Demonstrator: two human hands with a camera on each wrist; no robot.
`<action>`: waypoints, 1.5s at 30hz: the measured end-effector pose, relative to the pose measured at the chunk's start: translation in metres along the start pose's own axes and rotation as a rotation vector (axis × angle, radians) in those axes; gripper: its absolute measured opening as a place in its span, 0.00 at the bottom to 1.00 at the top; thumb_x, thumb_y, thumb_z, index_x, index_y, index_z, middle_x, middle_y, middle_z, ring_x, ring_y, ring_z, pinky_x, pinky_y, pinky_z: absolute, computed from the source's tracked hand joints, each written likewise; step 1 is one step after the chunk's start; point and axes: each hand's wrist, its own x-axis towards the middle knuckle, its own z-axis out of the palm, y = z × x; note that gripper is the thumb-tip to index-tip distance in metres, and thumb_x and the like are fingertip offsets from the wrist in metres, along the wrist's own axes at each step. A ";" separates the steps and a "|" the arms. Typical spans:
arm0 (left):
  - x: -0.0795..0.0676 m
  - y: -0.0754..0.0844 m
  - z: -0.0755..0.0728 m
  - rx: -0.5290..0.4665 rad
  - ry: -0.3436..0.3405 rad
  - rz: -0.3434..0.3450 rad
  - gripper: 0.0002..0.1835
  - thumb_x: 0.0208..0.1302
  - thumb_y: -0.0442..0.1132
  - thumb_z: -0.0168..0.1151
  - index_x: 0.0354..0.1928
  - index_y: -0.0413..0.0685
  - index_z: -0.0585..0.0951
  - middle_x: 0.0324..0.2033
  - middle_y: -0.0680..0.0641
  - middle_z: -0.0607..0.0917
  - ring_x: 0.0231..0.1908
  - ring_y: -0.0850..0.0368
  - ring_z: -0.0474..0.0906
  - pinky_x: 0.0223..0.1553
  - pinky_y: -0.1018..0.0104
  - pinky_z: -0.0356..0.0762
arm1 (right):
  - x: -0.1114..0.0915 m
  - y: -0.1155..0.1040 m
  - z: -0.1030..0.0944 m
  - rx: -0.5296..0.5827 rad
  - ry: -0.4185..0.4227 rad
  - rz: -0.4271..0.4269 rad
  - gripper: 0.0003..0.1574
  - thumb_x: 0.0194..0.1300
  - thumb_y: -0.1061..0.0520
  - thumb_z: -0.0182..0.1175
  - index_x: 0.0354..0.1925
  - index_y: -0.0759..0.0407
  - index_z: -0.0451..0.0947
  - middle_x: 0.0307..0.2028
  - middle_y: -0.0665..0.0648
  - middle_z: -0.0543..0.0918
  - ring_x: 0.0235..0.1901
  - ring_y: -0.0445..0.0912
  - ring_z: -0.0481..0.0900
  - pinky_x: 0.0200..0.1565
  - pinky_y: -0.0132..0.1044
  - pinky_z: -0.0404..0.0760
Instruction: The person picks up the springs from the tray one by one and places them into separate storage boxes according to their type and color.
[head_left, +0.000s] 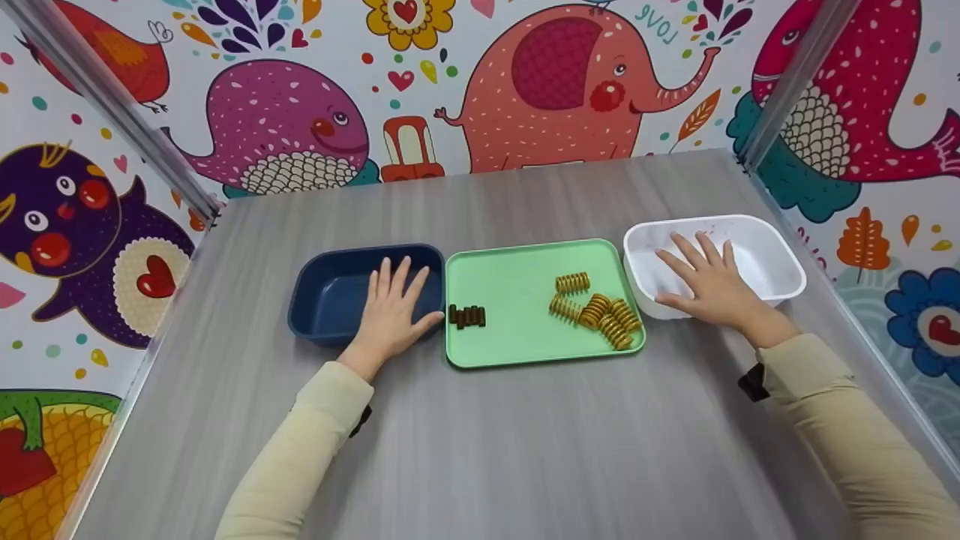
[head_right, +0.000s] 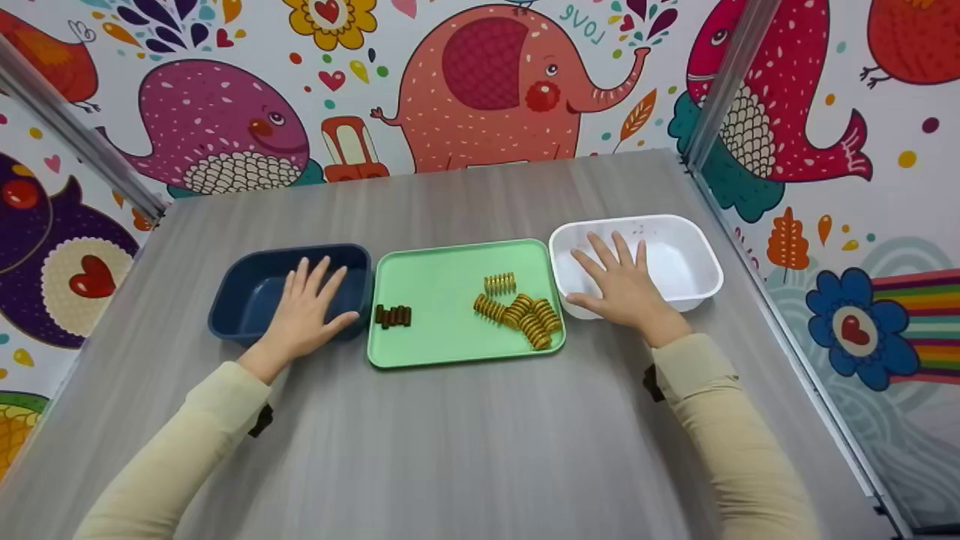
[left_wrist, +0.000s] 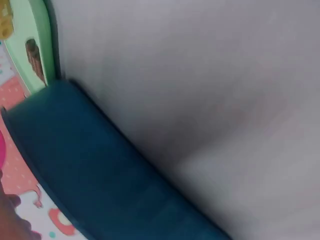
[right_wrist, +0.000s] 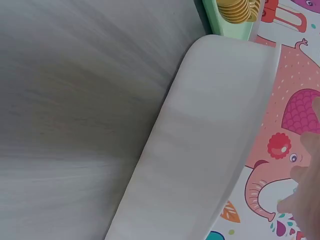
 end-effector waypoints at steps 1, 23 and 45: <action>-0.001 0.003 0.000 -0.002 0.002 0.014 0.41 0.61 0.63 0.50 0.70 0.49 0.54 0.70 0.38 0.49 0.69 0.36 0.37 0.66 0.43 0.35 | 0.000 -0.001 0.000 0.002 0.006 -0.012 0.46 0.60 0.36 0.54 0.69 0.54 0.54 0.70 0.64 0.46 0.67 0.67 0.38 0.59 0.69 0.31; -0.030 0.065 0.039 -0.033 -0.185 0.499 0.38 0.63 0.61 0.48 0.70 0.49 0.56 0.69 0.38 0.52 0.68 0.37 0.42 0.65 0.44 0.44 | -0.007 -0.013 0.011 0.034 0.018 -0.070 0.45 0.59 0.38 0.57 0.68 0.53 0.56 0.69 0.65 0.49 0.67 0.66 0.40 0.60 0.68 0.37; -0.033 0.053 0.048 0.037 -0.363 0.511 0.40 0.62 0.64 0.46 0.71 0.53 0.53 0.69 0.42 0.53 0.68 0.39 0.44 0.65 0.42 0.43 | 0.018 -0.033 0.008 0.016 -0.002 -0.122 0.46 0.58 0.37 0.57 0.66 0.58 0.59 0.69 0.66 0.51 0.67 0.67 0.42 0.61 0.66 0.38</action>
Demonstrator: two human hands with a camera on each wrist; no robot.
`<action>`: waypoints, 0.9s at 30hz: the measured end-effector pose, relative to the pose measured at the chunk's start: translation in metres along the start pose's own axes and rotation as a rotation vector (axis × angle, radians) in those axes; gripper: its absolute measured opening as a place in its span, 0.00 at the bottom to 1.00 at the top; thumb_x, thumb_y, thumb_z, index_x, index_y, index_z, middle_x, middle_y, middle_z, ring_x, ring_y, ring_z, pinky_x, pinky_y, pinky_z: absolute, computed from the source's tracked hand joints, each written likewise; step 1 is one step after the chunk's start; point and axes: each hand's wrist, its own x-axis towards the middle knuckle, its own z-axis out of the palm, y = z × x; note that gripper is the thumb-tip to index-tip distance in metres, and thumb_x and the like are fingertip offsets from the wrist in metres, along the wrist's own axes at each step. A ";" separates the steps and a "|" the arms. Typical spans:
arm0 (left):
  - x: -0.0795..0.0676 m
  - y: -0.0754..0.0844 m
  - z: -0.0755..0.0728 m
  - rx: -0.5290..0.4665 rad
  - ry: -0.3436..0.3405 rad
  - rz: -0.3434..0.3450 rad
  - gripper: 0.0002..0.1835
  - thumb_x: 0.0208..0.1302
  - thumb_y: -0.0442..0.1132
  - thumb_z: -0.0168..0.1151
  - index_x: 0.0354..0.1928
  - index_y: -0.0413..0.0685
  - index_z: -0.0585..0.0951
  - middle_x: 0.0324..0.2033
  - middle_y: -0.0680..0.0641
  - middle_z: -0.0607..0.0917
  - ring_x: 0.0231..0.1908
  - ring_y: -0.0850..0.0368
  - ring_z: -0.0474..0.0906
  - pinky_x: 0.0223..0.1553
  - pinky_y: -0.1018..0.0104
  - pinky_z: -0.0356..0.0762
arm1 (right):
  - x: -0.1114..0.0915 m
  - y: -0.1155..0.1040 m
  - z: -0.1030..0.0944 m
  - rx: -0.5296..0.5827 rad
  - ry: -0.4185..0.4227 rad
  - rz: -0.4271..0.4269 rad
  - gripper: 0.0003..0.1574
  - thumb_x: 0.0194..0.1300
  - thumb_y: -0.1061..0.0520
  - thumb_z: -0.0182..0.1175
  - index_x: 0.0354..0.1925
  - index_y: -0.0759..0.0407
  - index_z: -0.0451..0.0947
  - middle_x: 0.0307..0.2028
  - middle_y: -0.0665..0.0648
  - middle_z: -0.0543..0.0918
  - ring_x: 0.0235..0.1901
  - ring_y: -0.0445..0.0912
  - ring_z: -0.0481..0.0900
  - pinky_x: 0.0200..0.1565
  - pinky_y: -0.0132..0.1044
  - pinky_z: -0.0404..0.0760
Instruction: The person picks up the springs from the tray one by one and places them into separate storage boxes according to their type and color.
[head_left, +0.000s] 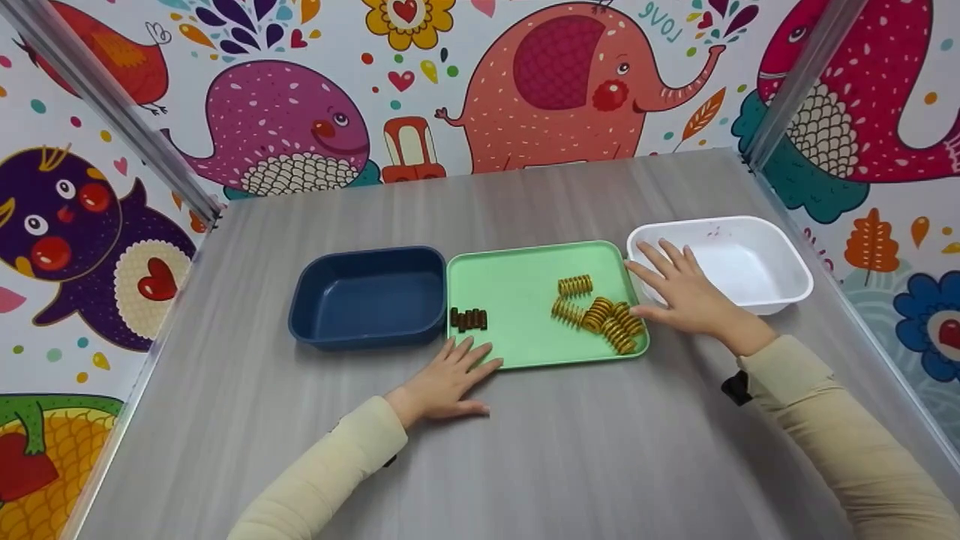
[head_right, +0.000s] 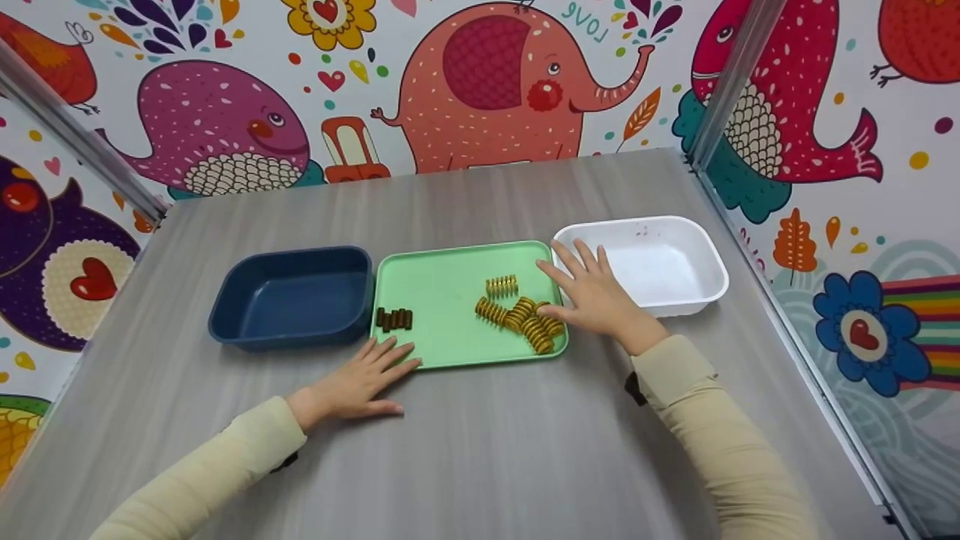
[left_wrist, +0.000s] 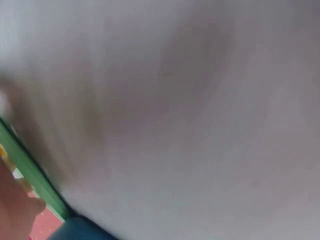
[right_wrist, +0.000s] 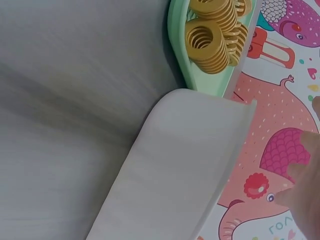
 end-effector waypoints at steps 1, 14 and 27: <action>0.000 0.000 0.000 0.004 -0.007 0.000 0.40 0.63 0.64 0.45 0.71 0.54 0.52 0.70 0.43 0.53 0.69 0.39 0.44 0.65 0.42 0.43 | 0.001 -0.001 0.000 -0.004 -0.001 -0.006 0.46 0.58 0.37 0.57 0.66 0.59 0.60 0.68 0.66 0.51 0.66 0.67 0.43 0.61 0.66 0.38; -0.005 -0.001 0.000 0.033 -0.035 0.004 0.41 0.62 0.66 0.44 0.71 0.56 0.51 0.70 0.44 0.52 0.68 0.39 0.45 0.61 0.36 0.48 | 0.015 -0.016 0.003 -0.059 -0.059 -0.063 0.46 0.57 0.35 0.58 0.66 0.56 0.60 0.68 0.66 0.52 0.67 0.66 0.43 0.60 0.67 0.39; -0.006 -0.001 0.001 -0.016 -0.051 -0.004 0.41 0.61 0.65 0.47 0.71 0.57 0.51 0.70 0.45 0.50 0.69 0.40 0.43 0.60 0.38 0.54 | 0.035 -0.020 0.011 -0.050 -0.078 -0.114 0.46 0.57 0.37 0.59 0.67 0.56 0.60 0.67 0.66 0.55 0.65 0.65 0.51 0.62 0.62 0.48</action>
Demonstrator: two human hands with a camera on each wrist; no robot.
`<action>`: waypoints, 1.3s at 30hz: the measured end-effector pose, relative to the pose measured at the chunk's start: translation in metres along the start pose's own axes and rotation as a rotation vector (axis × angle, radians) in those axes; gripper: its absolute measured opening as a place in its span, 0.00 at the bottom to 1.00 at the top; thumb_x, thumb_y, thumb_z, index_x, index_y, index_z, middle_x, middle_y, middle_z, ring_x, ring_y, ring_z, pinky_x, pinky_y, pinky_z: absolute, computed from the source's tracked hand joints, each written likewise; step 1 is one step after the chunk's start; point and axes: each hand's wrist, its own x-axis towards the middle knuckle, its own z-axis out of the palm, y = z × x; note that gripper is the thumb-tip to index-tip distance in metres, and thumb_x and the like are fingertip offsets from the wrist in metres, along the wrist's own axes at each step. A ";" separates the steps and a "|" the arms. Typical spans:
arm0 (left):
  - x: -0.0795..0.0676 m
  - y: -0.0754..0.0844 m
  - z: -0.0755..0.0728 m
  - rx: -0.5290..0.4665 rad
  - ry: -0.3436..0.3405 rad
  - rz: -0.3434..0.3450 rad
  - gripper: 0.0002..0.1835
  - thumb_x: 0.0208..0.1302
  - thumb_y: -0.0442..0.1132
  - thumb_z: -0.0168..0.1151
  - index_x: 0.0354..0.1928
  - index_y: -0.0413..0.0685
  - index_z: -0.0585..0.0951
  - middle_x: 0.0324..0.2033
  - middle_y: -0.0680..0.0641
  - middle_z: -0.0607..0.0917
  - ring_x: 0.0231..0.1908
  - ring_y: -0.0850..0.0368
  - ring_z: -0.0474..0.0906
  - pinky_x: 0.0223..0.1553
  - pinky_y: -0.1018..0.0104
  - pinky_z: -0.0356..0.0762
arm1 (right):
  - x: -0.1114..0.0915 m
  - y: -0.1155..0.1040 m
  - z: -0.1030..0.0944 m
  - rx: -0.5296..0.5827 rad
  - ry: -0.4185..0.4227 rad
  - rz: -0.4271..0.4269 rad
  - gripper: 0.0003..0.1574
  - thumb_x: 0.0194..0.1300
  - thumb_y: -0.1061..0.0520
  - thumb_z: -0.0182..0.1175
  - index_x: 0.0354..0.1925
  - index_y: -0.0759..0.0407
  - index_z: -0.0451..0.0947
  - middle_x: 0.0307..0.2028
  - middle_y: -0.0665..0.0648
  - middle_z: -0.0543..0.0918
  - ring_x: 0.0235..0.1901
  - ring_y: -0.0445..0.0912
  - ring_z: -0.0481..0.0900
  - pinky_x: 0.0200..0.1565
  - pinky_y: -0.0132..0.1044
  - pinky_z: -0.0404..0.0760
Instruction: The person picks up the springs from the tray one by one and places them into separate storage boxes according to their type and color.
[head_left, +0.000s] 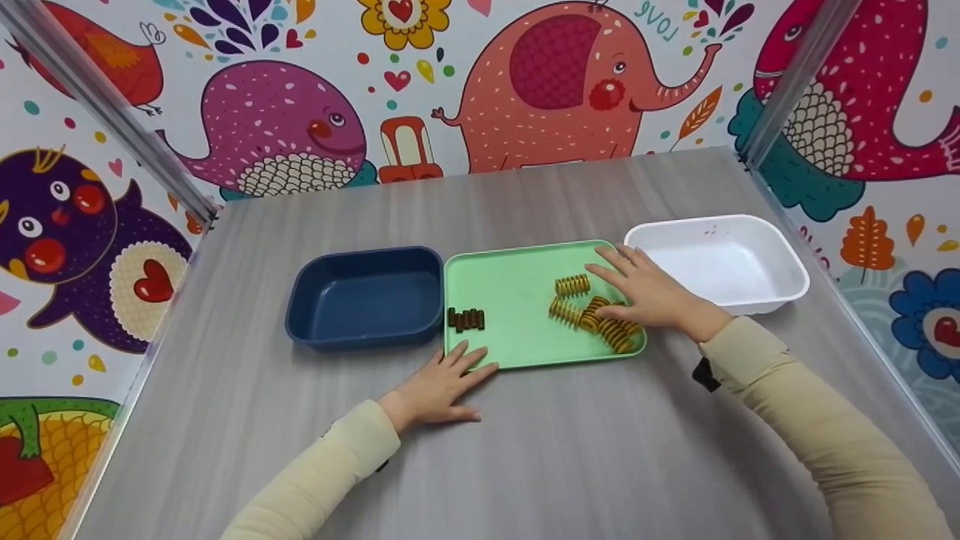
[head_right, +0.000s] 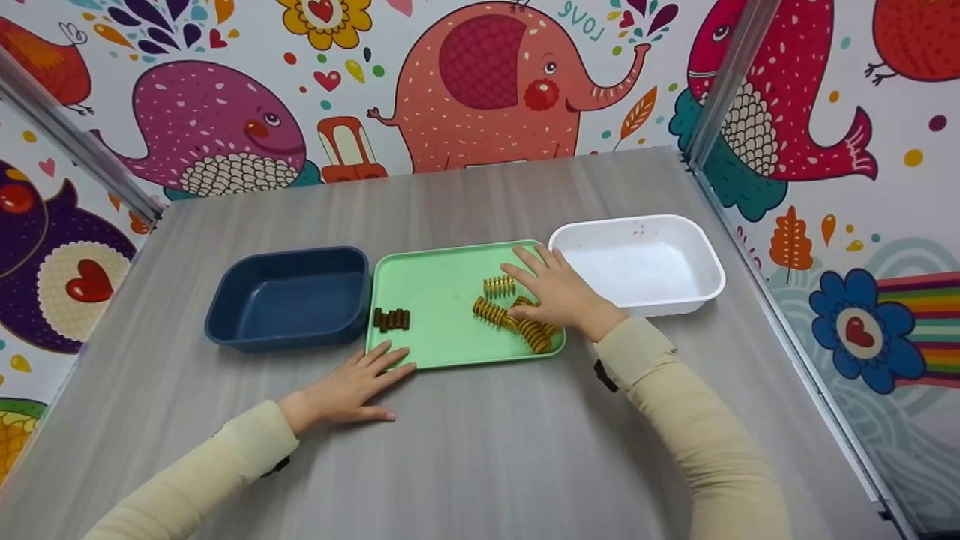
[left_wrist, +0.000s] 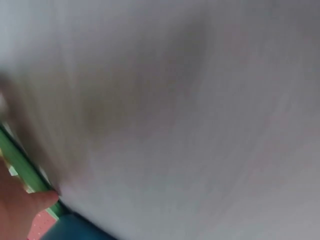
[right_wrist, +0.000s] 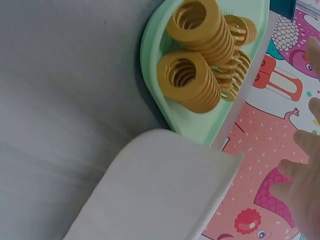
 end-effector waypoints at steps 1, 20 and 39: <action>0.000 0.000 0.000 -0.005 -0.002 -0.001 0.41 0.61 0.65 0.46 0.71 0.57 0.50 0.70 0.45 0.50 0.69 0.40 0.42 0.60 0.38 0.54 | 0.001 0.000 0.001 -0.002 0.003 -0.010 0.46 0.57 0.38 0.60 0.67 0.57 0.60 0.67 0.66 0.55 0.64 0.65 0.52 0.62 0.61 0.49; 0.001 -0.002 0.002 0.001 -0.012 -0.013 0.40 0.62 0.66 0.44 0.72 0.58 0.50 0.71 0.46 0.49 0.69 0.42 0.42 0.61 0.41 0.54 | 0.032 -0.011 0.020 0.141 -0.088 0.121 0.39 0.64 0.43 0.54 0.68 0.56 0.57 0.67 0.67 0.55 0.63 0.65 0.57 0.59 0.58 0.60; 0.000 0.000 0.000 -0.034 0.008 -0.002 0.39 0.63 0.64 0.45 0.71 0.56 0.51 0.70 0.45 0.50 0.69 0.40 0.42 0.60 0.40 0.54 | 0.051 -0.012 0.042 0.069 -0.029 0.147 0.29 0.62 0.56 0.59 0.61 0.59 0.67 0.51 0.68 0.72 0.47 0.60 0.73 0.46 0.52 0.73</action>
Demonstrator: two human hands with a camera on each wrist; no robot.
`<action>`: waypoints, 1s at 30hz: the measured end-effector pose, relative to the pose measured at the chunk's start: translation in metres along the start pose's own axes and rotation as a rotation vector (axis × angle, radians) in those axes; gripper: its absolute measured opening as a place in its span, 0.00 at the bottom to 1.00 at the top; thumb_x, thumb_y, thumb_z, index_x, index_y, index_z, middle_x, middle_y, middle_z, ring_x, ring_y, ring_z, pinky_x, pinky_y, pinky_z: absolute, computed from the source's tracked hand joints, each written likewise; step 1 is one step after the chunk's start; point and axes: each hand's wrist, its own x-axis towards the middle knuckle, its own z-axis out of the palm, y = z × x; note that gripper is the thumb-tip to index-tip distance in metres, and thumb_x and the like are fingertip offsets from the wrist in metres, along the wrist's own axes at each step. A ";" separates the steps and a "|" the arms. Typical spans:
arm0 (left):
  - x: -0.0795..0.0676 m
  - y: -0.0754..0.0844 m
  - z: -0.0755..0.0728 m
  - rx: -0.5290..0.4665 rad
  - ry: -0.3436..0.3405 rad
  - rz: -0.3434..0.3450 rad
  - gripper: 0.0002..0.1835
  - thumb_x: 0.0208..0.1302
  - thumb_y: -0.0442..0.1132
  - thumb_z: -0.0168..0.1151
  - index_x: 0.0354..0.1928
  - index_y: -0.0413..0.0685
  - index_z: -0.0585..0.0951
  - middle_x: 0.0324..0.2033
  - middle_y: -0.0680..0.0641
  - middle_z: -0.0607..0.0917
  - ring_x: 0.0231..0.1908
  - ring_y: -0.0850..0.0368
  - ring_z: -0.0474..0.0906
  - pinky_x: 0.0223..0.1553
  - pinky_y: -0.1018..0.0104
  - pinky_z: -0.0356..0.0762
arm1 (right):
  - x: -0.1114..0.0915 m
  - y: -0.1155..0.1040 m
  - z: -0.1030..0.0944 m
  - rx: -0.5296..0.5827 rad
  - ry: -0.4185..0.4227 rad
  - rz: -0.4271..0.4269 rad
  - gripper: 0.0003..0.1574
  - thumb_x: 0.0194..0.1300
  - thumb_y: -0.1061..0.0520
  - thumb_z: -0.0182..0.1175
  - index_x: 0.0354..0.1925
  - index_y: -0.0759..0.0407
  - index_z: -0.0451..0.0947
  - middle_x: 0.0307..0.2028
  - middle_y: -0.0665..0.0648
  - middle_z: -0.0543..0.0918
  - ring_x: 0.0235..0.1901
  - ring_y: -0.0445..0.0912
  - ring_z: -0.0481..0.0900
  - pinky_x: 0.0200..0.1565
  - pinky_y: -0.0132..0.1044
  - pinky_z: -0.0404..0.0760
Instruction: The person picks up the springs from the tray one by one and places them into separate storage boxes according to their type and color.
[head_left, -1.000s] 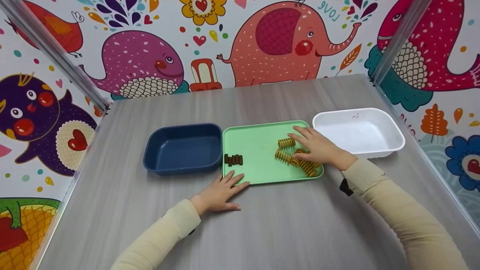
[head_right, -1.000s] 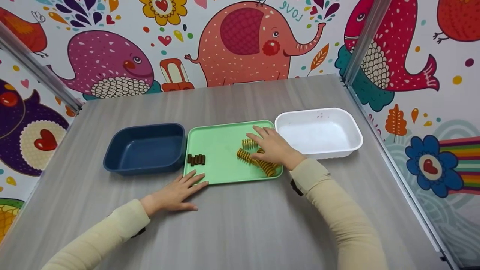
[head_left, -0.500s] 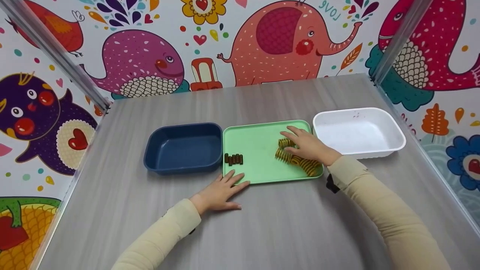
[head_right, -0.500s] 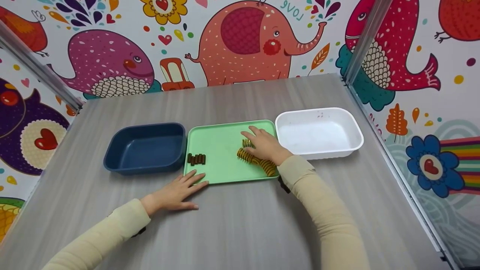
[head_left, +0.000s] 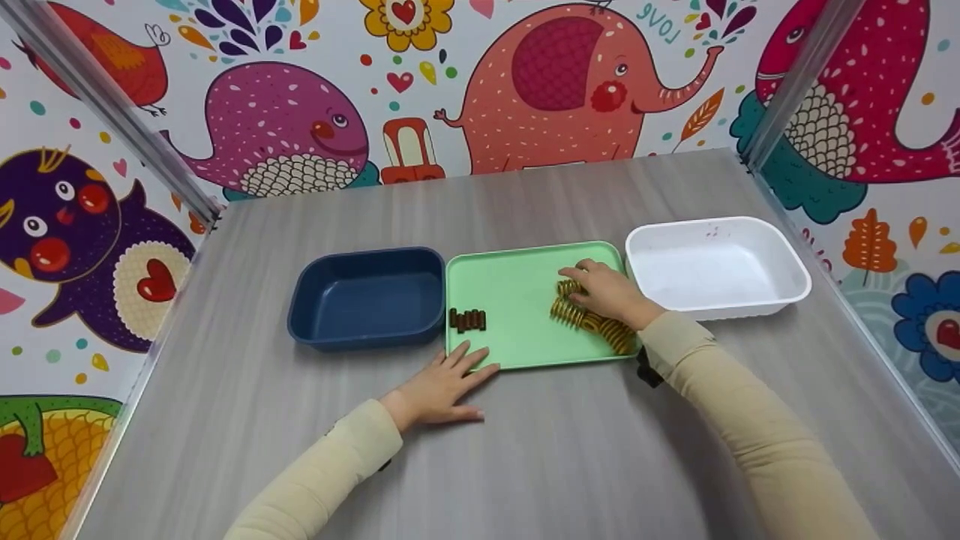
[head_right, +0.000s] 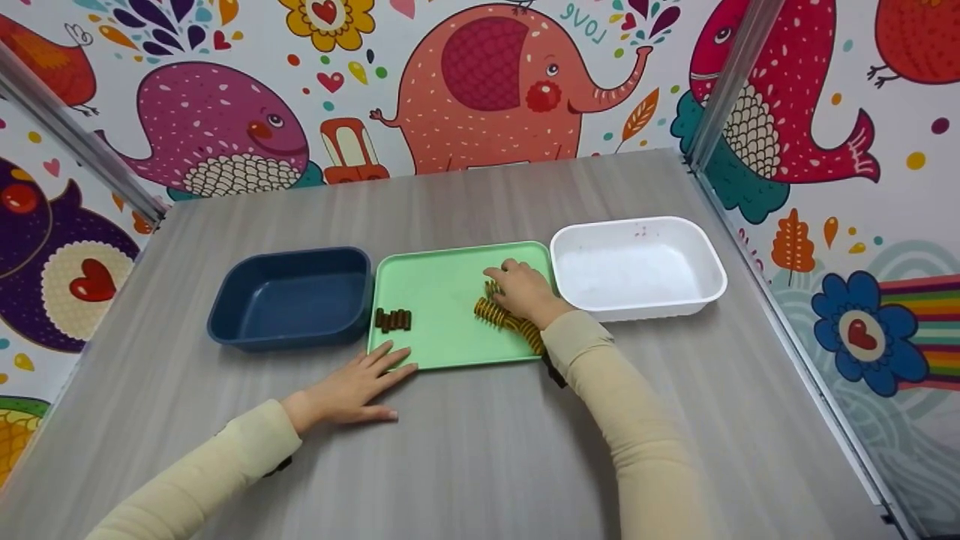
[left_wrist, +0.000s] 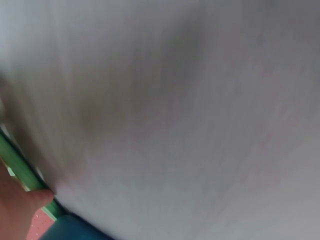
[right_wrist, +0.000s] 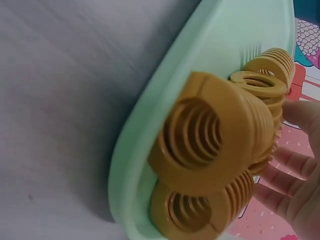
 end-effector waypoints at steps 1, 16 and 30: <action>0.000 0.000 0.000 -0.002 -0.008 -0.003 0.39 0.63 0.64 0.44 0.72 0.56 0.50 0.70 0.45 0.49 0.69 0.40 0.41 0.61 0.40 0.54 | 0.001 0.000 0.001 0.001 0.002 0.000 0.28 0.62 0.57 0.59 0.60 0.59 0.68 0.50 0.68 0.73 0.46 0.60 0.74 0.45 0.51 0.73; -0.001 0.001 -0.001 -0.021 -0.021 -0.006 0.40 0.62 0.65 0.45 0.72 0.57 0.50 0.71 0.45 0.49 0.69 0.39 0.40 0.61 0.39 0.53 | 0.005 0.008 0.005 -0.036 0.013 -0.040 0.24 0.58 0.60 0.62 0.54 0.61 0.73 0.40 0.66 0.76 0.38 0.59 0.76 0.39 0.50 0.75; 0.000 0.002 -0.003 -0.032 -0.033 -0.010 0.40 0.62 0.64 0.46 0.72 0.57 0.50 0.71 0.45 0.48 0.69 0.40 0.40 0.61 0.39 0.53 | 0.019 0.014 -0.019 -0.139 -0.187 -0.305 0.31 0.53 0.65 0.65 0.56 0.54 0.73 0.43 0.63 0.77 0.41 0.57 0.77 0.44 0.49 0.76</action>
